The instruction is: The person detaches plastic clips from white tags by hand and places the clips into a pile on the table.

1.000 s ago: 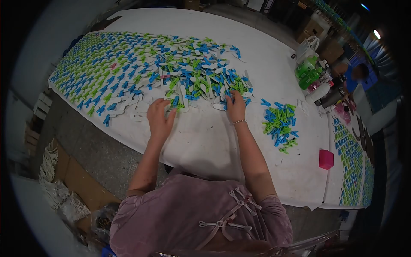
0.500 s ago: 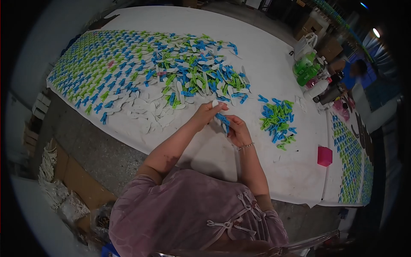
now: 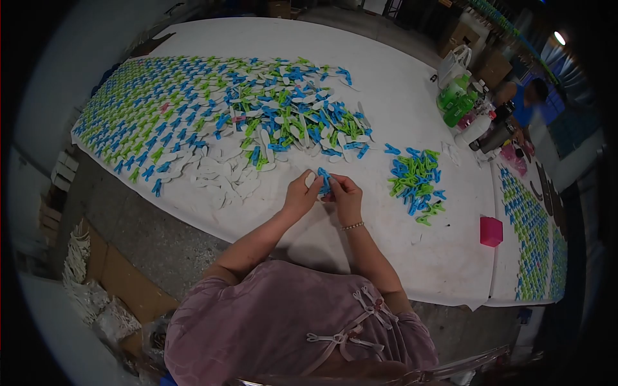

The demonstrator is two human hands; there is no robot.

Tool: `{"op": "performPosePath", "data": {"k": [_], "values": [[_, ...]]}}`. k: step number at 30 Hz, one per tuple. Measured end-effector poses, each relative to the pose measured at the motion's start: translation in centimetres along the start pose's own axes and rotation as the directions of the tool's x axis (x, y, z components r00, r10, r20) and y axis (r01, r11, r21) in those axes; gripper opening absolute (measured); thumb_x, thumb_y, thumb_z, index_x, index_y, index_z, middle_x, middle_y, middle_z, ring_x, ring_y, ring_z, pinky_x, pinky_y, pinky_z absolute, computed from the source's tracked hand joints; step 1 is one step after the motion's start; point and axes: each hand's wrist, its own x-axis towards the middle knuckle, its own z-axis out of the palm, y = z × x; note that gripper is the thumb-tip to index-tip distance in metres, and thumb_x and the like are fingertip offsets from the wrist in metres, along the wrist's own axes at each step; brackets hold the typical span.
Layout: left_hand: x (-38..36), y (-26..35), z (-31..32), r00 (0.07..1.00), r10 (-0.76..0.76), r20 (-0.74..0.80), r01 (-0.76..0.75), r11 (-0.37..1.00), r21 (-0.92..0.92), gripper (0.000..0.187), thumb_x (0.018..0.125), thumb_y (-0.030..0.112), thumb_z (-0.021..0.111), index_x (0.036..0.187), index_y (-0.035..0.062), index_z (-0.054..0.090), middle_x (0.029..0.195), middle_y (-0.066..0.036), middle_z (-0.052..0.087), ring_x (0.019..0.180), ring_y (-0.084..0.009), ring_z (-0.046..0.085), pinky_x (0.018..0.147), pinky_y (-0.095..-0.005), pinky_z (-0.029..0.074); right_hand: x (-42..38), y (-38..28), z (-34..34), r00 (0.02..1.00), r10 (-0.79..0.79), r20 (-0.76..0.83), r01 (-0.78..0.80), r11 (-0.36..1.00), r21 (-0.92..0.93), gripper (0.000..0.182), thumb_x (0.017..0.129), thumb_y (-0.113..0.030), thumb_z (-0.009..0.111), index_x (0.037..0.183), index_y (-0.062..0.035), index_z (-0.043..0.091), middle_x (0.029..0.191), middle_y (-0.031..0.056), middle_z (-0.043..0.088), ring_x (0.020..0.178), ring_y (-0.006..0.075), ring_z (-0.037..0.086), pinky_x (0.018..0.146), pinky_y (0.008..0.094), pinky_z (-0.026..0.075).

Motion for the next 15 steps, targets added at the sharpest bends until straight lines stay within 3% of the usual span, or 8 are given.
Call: {"op": "performPosePath", "data": {"k": [2,4,6,8,9,10,11,15], "values": [[0.3,-1.5,0.5,0.994,0.072,-0.088,-0.083,0.987,-0.134,0.021,0.091,0.024,0.054,0.084,0.0046,0.051,0.057,-0.005,0.052,0.051,-0.0098,0.05,0.044,-0.0267,0.039,0.8,-0.8,-1.1,0.978,-0.12,-0.172,0.117,0.993,-0.025,0.017,0.088,-0.01,0.059,0.1,0.0008,0.062,0.074,0.0033,0.06,0.052,0.0097,0.054,0.05,0.0263,0.051],[0.6,-2.3,0.0,0.993,-0.079,-0.09,0.055,0.969,-0.24,0.024,0.092,0.025,0.052,0.082,0.0038,0.051,0.058,-0.003,0.053,0.053,-0.0105,0.053,0.047,-0.0257,0.04,3.2,-2.7,-4.2,0.899,-0.211,-0.383,0.261,0.962,0.084,0.018,0.087,-0.01,0.059,0.099,0.0021,0.062,0.073,0.0043,0.06,0.051,0.0096,0.054,0.048,0.0245,0.05],[0.6,-2.5,-0.5,0.998,-0.055,-0.038,0.047,0.978,-0.203,0.024,0.093,0.025,0.05,0.081,0.0037,0.051,0.063,-0.003,0.054,0.058,-0.0092,0.052,0.051,-0.0247,0.04,5.9,-4.6,-8.2,0.8,-0.346,-0.49,0.358,0.931,-0.072,0.022,0.088,-0.012,0.059,0.101,0.0045,0.061,0.07,0.0044,0.059,0.049,0.0093,0.053,0.047,0.024,0.047],[0.4,-2.5,-0.5,0.999,-0.037,0.016,0.039,0.985,-0.165,0.025,0.094,0.024,0.048,0.081,0.0036,0.051,0.068,-0.003,0.054,0.062,-0.0078,0.051,0.056,-0.0237,0.04,8.1,-6.3,-12.4,0.766,-0.447,-0.462,0.27,0.876,-0.399,0.026,0.086,-0.015,0.061,0.104,0.0045,0.061,0.079,0.0094,0.06,0.064,0.0162,0.058,0.055,0.0294,0.049],[0.6,-2.4,-0.1,0.999,-0.024,0.039,0.034,0.959,-0.28,0.026,0.095,0.024,0.046,0.081,0.0028,0.051,0.069,-0.003,0.055,0.062,-0.0087,0.053,0.057,-0.0242,0.042,8.4,-6.9,-12.8,0.764,-0.452,-0.46,0.274,0.873,-0.403,0.026,0.086,-0.015,0.061,0.104,0.0045,0.061,0.079,0.0094,0.06,0.064,0.0162,0.058,0.055,0.0294,0.049],[0.7,-2.2,0.1,0.998,-0.008,0.06,0.031,0.919,-0.392,0.028,0.095,0.025,0.044,0.081,0.0019,0.05,0.069,-0.004,0.055,0.061,-0.0096,0.054,0.059,-0.0248,0.043,8.7,-7.4,-13.1,0.664,-0.682,-0.306,0.199,0.556,-0.807,0.03,0.084,-0.016,0.062,0.107,0.0028,0.06,0.087,0.0125,0.059,0.074,0.021,0.058,0.061,0.0327,0.049],[0.9,-2.2,0.0,0.998,-0.004,0.056,0.026,0.917,-0.398,0.028,0.095,0.025,0.044,0.081,0.0019,0.05,0.069,-0.004,0.055,0.061,-0.0096,0.054,0.059,-0.0248,0.043,9.2,-7.7,-13.2,0.592,-0.805,-0.047,0.05,0.095,-0.994,0.035,0.082,-0.017,0.064,0.111,0.0011,0.059,0.095,0.0156,0.057,0.084,0.0258,0.057,0.066,0.036,0.049],[0.9,-1.3,-0.5,0.99,-0.091,0.108,0.127,0.903,-0.411,0.028,0.096,0.024,0.041,0.082,0.0015,0.049,0.069,-0.005,0.055,0.058,-0.0117,0.055,0.058,-0.0263,0.045,10.4,-8.3,-7.0,0.714,-0.636,0.293,0.386,0.008,-0.923,0.05,0.075,-0.022,0.068,0.12,-0.0055,0.053,0.105,0.0175,0.052,0.094,0.0323,0.053,0.075,0.0403,0.048]]}}
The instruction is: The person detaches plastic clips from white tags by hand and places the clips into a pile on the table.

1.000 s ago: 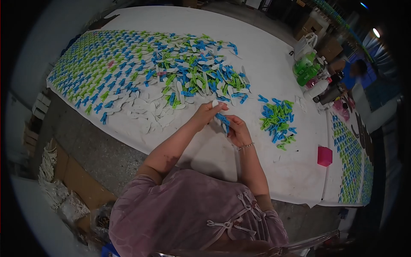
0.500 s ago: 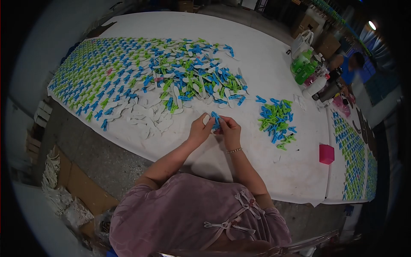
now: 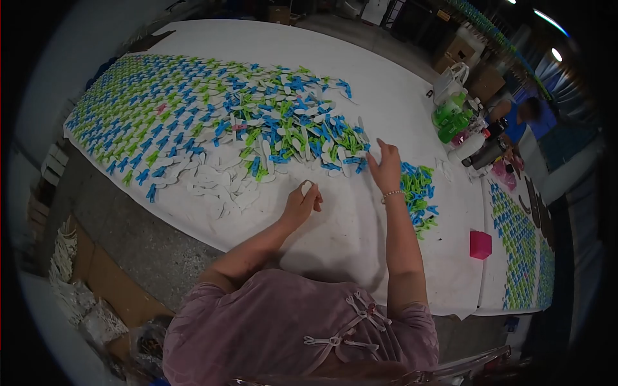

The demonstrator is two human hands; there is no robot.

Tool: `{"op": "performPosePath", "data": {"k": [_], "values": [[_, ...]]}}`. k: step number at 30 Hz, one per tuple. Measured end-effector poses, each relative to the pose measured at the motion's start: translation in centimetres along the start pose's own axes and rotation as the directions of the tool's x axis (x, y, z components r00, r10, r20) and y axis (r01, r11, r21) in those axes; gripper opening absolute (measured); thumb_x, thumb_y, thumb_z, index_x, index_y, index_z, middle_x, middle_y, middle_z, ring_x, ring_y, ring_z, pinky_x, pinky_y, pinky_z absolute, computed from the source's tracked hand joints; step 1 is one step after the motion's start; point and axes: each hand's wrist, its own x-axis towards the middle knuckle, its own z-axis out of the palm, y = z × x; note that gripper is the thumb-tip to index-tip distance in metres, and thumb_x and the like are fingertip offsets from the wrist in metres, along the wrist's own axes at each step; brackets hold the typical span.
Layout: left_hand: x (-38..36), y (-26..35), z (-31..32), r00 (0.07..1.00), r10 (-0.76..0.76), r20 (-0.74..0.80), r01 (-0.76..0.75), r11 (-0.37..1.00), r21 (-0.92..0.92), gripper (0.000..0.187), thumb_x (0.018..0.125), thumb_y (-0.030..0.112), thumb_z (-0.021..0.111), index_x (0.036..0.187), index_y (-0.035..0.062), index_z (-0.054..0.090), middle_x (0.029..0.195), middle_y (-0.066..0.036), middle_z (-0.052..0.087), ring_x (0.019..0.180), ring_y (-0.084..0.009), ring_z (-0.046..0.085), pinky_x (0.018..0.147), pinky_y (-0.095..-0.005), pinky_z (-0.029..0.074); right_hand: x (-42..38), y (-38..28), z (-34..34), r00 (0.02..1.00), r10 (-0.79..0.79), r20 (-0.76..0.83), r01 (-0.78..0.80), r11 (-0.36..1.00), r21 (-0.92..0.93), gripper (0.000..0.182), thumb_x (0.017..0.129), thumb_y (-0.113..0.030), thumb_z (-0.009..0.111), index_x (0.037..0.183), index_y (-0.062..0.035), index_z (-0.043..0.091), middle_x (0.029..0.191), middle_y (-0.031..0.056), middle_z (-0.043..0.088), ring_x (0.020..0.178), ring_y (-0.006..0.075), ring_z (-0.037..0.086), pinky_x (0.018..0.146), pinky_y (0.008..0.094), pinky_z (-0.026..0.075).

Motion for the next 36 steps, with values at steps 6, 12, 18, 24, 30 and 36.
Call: {"op": "performPosePath", "data": {"k": [6,12,18,24,30,36], "values": [[0.0,-0.6,-0.4,0.999,0.01,0.033,-0.008,0.999,-0.042,0.026,0.097,0.023,0.039,0.084,0.0023,0.048,0.073,-0.006,0.054,0.057,-0.0116,0.053,0.056,-0.0275,0.046,4.1,-4.2,4.3,0.944,-0.045,0.328,0.12,0.97,-0.213,0.045,0.073,-0.024,0.069,0.113,-0.0089,0.054,0.105,0.0151,0.052,0.097,0.0297,0.054,0.074,0.0389,0.051],[0.3,-1.3,-0.3,0.998,0.052,0.019,-0.05,0.996,-0.068,0.026,0.097,0.023,0.04,0.083,0.0023,0.048,0.069,-0.005,0.054,0.053,-0.0101,0.053,0.051,-0.0251,0.046,4.1,-2.1,6.4,0.92,-0.048,0.389,0.169,0.944,-0.283,0.039,0.076,-0.025,0.067,0.108,-0.0081,0.055,0.101,0.0113,0.056,0.09,0.0285,0.058,0.068,0.0375,0.053],[0.3,-1.0,-0.6,0.999,-0.009,0.038,0.013,0.994,-0.11,0.025,0.097,0.024,0.04,0.085,0.0034,0.048,0.075,-0.004,0.051,0.057,-0.0096,0.048,0.055,-0.0259,0.045,1.2,1.0,3.5,0.954,0.203,0.221,-0.269,0.903,0.334,0.024,0.083,-0.025,0.063,0.093,-0.0048,0.056,0.082,0.0066,0.06,0.07,0.0205,0.061,0.061,0.0318,0.05],[2.0,0.3,1.5,0.986,-0.169,0.016,0.169,0.974,-0.152,0.029,0.094,0.035,0.047,0.087,0.0073,0.051,0.079,0.0,0.049,0.06,-0.0061,0.042,0.055,-0.0228,0.038,-5.0,-4.5,0.0,0.755,0.339,0.562,-0.555,-0.129,0.822,0.018,0.09,-0.023,0.056,0.096,-0.0063,0.055,0.083,0.0018,0.06,0.07,0.0105,0.059,0.061,0.0238,0.049],[4.3,0.2,3.1,0.978,-0.186,0.09,0.188,0.982,-0.019,0.026,0.092,0.037,0.052,0.089,0.0116,0.052,0.077,0.003,0.048,0.059,-0.0052,0.04,0.053,-0.0225,0.035,-8.5,-8.2,1.6,0.722,0.283,0.631,-0.572,-0.269,0.775,0.014,0.089,-0.021,0.056,0.095,-0.0075,0.055,0.082,0.0018,0.06,0.068,0.0099,0.058,0.059,0.0232,0.048],[5.4,-1.0,1.3,0.949,-0.17,-0.266,0.112,0.969,-0.22,0.021,0.092,0.031,0.053,0.091,0.0099,0.049,0.077,-0.001,0.052,0.061,-0.01,0.049,0.053,-0.0269,0.042,-9.6,-7.3,3.0,0.715,0.376,0.589,-0.44,-0.414,0.797,0.01,0.089,-0.02,0.054,0.09,-0.0111,0.052,0.08,-0.0001,0.055,0.07,0.0116,0.056,0.063,0.0285,0.05]]}}
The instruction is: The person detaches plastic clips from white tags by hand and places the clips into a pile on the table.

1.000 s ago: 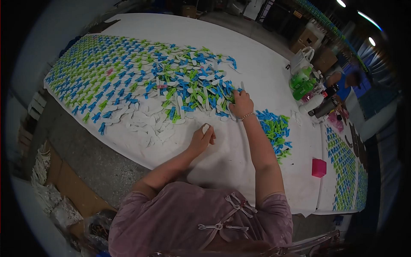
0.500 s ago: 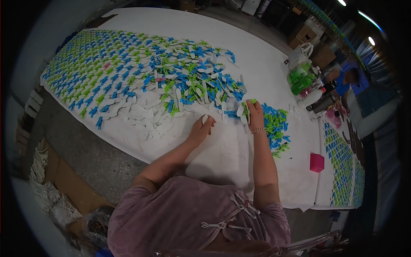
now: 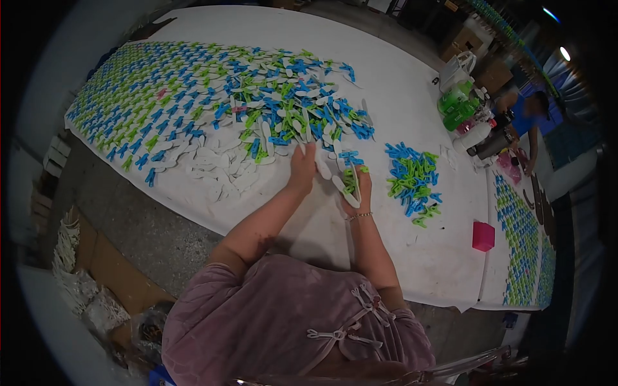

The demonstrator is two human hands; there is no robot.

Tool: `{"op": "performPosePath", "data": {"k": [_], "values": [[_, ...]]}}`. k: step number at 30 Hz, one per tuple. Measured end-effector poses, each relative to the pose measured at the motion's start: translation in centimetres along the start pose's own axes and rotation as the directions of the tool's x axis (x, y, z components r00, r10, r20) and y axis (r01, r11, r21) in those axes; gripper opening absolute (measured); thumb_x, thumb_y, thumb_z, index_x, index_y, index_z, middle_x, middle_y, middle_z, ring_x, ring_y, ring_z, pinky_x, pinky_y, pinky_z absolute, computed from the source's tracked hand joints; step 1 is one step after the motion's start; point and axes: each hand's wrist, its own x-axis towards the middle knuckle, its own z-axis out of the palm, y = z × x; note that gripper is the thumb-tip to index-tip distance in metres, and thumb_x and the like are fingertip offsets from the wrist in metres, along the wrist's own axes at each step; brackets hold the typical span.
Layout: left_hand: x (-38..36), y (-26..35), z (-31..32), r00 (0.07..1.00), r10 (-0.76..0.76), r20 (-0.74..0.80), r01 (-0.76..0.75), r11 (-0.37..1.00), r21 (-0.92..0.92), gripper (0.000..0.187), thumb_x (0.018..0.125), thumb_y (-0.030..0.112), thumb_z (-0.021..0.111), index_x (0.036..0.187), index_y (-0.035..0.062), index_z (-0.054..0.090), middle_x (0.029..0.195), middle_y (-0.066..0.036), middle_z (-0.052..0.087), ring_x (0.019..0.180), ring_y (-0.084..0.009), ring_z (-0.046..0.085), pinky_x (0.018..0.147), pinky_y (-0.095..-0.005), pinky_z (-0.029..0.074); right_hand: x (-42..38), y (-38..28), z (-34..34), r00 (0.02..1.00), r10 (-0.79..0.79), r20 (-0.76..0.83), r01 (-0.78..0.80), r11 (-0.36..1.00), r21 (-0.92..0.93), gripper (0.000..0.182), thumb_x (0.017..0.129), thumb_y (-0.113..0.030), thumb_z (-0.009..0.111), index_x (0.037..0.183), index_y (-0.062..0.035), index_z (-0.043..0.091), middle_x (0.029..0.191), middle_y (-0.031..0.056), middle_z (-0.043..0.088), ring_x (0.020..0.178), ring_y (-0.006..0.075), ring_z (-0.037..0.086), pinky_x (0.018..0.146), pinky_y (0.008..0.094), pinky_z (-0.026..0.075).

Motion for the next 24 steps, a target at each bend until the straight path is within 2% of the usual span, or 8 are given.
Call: {"op": "performPosePath", "data": {"k": [1,3,5,8,11,15,20,24], "values": [[0.1,0.3,-0.3,0.993,-0.027,-0.118,-0.004,0.967,-0.257,0.021,0.092,0.03,0.053,0.092,0.0092,0.048,0.078,-0.003,0.053,0.061,-0.0119,0.052,0.053,-0.0286,0.044,-0.3,-0.5,0.2,0.999,-0.02,-0.027,0.02,1.0,0.022,0.008,0.089,-0.019,0.053,0.09,-0.0115,0.051,0.079,-0.0006,0.054,0.069,0.0116,0.056,0.063,0.0288,0.05],[-0.5,0.9,-0.5,0.991,-0.069,-0.113,0.036,0.961,-0.273,0.021,0.092,0.028,0.052,0.093,0.0078,0.046,0.081,-0.006,0.054,0.062,-0.0147,0.053,0.054,-0.0289,0.045,-0.4,-1.0,0.6,0.998,-0.039,-0.051,0.041,0.998,0.043,0.007,0.089,-0.019,0.053,0.09,-0.012,0.051,0.078,-0.0011,0.053,0.068,0.0116,0.055,0.063,0.029,0.05],[-2.0,1.5,-0.6,0.966,-0.168,0.197,0.17,0.985,0.008,0.022,0.092,0.028,0.051,0.094,0.007,0.045,0.078,-0.005,0.052,0.055,-0.0138,0.051,0.049,-0.0297,0.044,-0.3,-0.8,1.0,0.993,-0.041,-0.114,0.044,0.999,0.02,0.006,0.089,-0.018,0.053,0.088,-0.0119,0.051,0.075,-0.0005,0.052,0.065,0.0113,0.053,0.062,0.0281,0.049],[-4.1,2.8,0.7,0.852,-0.357,0.384,0.318,0.934,0.162,0.021,0.092,0.026,0.052,0.093,0.0064,0.044,0.075,-0.005,0.052,0.05,-0.0129,0.05,0.046,-0.0295,0.042,0.6,0.5,0.0,0.991,-0.132,-0.02,0.127,0.979,-0.162,0.008,0.089,-0.016,0.055,0.089,-0.0111,0.049,0.075,-0.0007,0.053,0.065,0.0077,0.05,0.056,0.0257,0.045],[-4.1,0.7,0.7,0.876,-0.283,0.391,0.239,0.958,0.16,0.021,0.091,0.026,0.053,0.093,0.0067,0.044,0.073,-0.004,0.051,0.051,-0.0119,0.049,0.046,-0.0273,0.042,0.5,0.5,0.2,0.943,-0.317,-0.105,0.277,0.918,-0.283,0.01,0.088,-0.015,0.057,0.088,-0.0095,0.049,0.074,-0.0011,0.053,0.064,0.0054,0.049,0.054,0.0245,0.042],[-4.3,1.0,0.3,0.969,-0.155,0.191,0.16,0.987,-0.01,0.02,0.09,0.025,0.054,0.093,0.0077,0.045,0.073,-0.003,0.052,0.051,-0.0106,0.05,0.046,-0.0259,0.043,-0.4,-1.7,0.5,0.913,-0.264,-0.31,0.196,0.952,-0.233,0.012,0.086,-0.012,0.06,0.087,-0.0083,0.048,0.072,-0.0015,0.053,0.061,0.0049,0.048,0.053,0.0237,0.041],[-5.1,2.0,-0.2,0.937,-0.188,0.294,0.135,0.972,0.19,0.021,0.088,0.025,0.058,0.092,0.0085,0.046,0.072,-0.002,0.052,0.053,-0.0095,0.051,0.046,-0.0245,0.043,-1.1,0.5,-0.1,0.88,-0.45,0.15,0.428,0.618,-0.659,0.017,0.083,-0.005,0.062,0.088,-0.0069,0.047,0.075,-0.0017,0.052,0.064,0.0037,0.047,0.056,0.0198,0.04],[-5.7,2.8,-0.7,0.923,-0.282,0.263,0.217,0.943,0.253,0.02,0.087,0.026,0.06,0.089,0.0091,0.048,0.069,0.0,0.051,0.05,-0.0081,0.047,0.043,-0.0231,0.039,-1.7,0.0,0.7,0.917,-0.377,0.132,0.372,0.686,-0.625,0.018,0.081,-0.007,0.064,0.089,-0.0057,0.048,0.074,0.0011,0.056,0.064,0.0056,0.051,0.057,0.0217,0.042]]}}
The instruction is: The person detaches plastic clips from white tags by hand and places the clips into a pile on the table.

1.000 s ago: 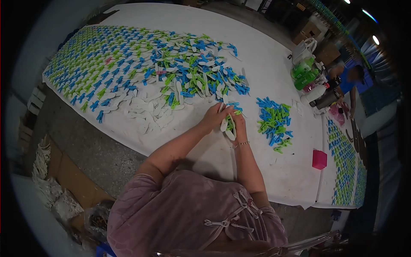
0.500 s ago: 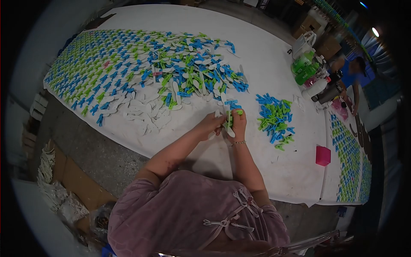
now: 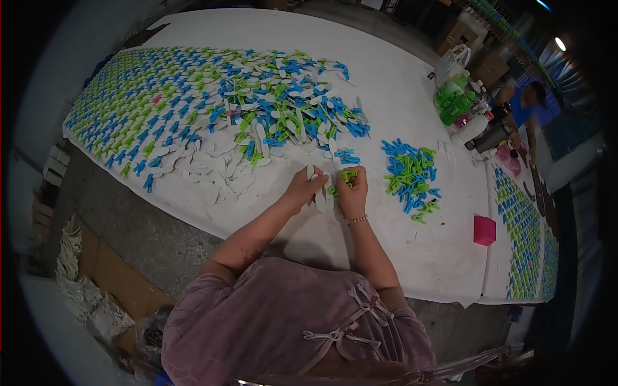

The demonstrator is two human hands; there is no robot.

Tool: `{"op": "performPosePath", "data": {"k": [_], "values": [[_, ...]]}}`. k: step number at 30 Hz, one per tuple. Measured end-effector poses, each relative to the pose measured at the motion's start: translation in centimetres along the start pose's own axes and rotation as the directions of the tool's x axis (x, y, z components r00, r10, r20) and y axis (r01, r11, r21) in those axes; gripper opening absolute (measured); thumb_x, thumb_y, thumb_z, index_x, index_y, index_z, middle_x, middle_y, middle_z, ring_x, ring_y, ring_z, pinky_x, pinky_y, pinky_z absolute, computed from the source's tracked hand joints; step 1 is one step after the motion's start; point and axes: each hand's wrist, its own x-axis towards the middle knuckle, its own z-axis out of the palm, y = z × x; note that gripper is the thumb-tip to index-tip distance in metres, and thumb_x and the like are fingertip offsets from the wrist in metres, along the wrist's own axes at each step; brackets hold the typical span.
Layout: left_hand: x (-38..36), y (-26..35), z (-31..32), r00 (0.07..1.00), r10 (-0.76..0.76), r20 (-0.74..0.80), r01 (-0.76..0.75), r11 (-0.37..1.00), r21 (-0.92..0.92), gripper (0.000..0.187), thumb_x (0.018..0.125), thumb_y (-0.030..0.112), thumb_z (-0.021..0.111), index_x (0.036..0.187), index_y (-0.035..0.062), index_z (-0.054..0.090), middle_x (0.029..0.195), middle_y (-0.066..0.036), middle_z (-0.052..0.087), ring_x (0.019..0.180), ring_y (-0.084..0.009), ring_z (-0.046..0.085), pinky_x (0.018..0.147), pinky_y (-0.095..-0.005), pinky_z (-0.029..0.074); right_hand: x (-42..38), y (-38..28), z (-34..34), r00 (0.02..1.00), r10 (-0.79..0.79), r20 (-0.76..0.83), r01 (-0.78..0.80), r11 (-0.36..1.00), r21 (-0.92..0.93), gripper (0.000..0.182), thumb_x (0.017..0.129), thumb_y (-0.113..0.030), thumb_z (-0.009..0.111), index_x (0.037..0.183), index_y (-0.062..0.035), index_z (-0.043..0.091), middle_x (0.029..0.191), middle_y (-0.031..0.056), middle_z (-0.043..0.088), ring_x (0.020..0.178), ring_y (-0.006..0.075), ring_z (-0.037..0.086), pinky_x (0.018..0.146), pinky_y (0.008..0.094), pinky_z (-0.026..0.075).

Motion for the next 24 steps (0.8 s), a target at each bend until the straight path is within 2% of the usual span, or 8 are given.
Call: {"op": "performPosePath", "data": {"k": [5,8,10,11,13,15,18,24], "values": [[1.1,-2.3,-1.4,0.994,0.104,-0.039,-0.105,0.994,-0.024,0.017,0.088,0.026,0.058,0.091,0.0117,0.05,0.077,0.001,0.053,0.064,-0.0074,0.051,0.047,-0.0243,0.038,5.9,1.4,-5.3,0.874,-0.142,-0.465,0.077,0.985,-0.156,0.021,0.081,-0.014,0.066,0.088,-0.0047,0.049,0.078,0.0027,0.054,0.065,0.008,0.048,0.058,0.0233,0.041],[1.8,-3.4,-1.9,0.984,0.17,-0.052,-0.177,0.94,-0.291,0.019,0.09,0.027,0.055,0.096,0.0099,0.047,0.074,-0.001,0.052,0.06,-0.0088,0.051,0.044,-0.0231,0.037,8.8,-0.6,-10.2,0.86,-0.199,-0.47,0.019,0.932,-0.361,0.029,0.08,-0.02,0.069,0.096,-0.002,0.052,0.087,0.0079,0.057,0.075,0.0152,0.054,0.067,0.0286,0.045],[1.3,-2.7,-1.9,0.993,0.114,-0.025,-0.115,0.928,-0.355,0.018,0.091,0.025,0.054,0.098,0.0103,0.046,0.078,-0.002,0.053,0.066,-0.0096,0.053,0.047,-0.0236,0.039,9.5,-1.3,-11.7,0.895,-0.394,-0.211,-0.025,0.428,-0.904,0.038,0.077,-0.023,0.07,0.105,-0.0017,0.056,0.094,0.0154,0.059,0.086,0.0265,0.057,0.077,0.0377,0.047],[1.2,-2.3,-1.9,0.998,0.059,0.006,-0.051,0.909,-0.414,0.017,0.092,0.024,0.052,0.1,0.0107,0.045,0.081,-0.003,0.055,0.071,-0.0105,0.054,0.05,-0.0241,0.041,9.7,-1.1,-11.8,0.893,-0.398,-0.209,-0.023,0.425,-0.905,0.038,0.077,-0.023,0.07,0.105,-0.0017,0.056,0.094,0.0154,0.059,0.086,0.0265,0.057,0.077,0.0377,0.047],[1.6,-2.3,-2.1,0.989,0.128,0.079,-0.078,0.886,-0.458,0.017,0.092,0.023,0.052,0.1,0.0111,0.043,0.085,-0.005,0.056,0.075,-0.014,0.056,0.062,-0.0287,0.046,9.5,-1.7,-10.6,0.894,-0.389,0.225,0.357,0.31,-0.881,0.053,0.072,-0.023,0.071,0.117,-0.002,0.052,0.113,0.018,0.055,0.102,0.0358,0.052,0.085,0.0422,0.044],[1.8,-2.3,-2.3,0.97,0.193,0.148,-0.096,0.862,-0.498,0.017,0.092,0.021,0.053,0.101,0.0114,0.042,0.089,-0.006,0.057,0.079,-0.0176,0.058,0.074,-0.0333,0.051,8.6,-1.4,-8.0,0.806,-0.332,0.491,0.588,0.345,-0.731,0.049,0.071,-0.019,0.07,0.115,-0.0043,0.054,0.121,0.016,0.051,0.103,0.0365,0.051,0.087,0.0424,0.043],[1.9,-2.4,-2.6,0.978,0.13,0.166,-0.045,0.898,-0.438,0.016,0.092,0.018,0.052,0.101,0.0112,0.041,0.088,-0.007,0.057,0.079,-0.0192,0.058,0.078,-0.0364,0.051,8.1,-1.2,-4.9,0.78,-0.109,0.617,0.605,0.385,-0.697,0.045,0.073,-0.016,0.067,0.116,-0.006,0.054,0.117,0.0138,0.052,0.104,0.0327,0.051,0.086,0.0409,0.045],[2.0,-2.7,-3.0,0.969,0.195,0.151,-0.113,0.894,-0.433,0.02,0.09,0.018,0.056,0.104,0.0069,0.048,0.085,-0.005,0.056,0.072,-0.01,0.053,0.068,-0.0284,0.049,8.2,-1.6,-3.5,0.821,0.163,0.546,0.449,0.405,-0.796,0.034,0.074,-0.013,0.066,0.106,-0.0056,0.057,0.101,0.0124,0.051,0.09,0.0294,0.057,0.077,0.0378,0.049]]}}
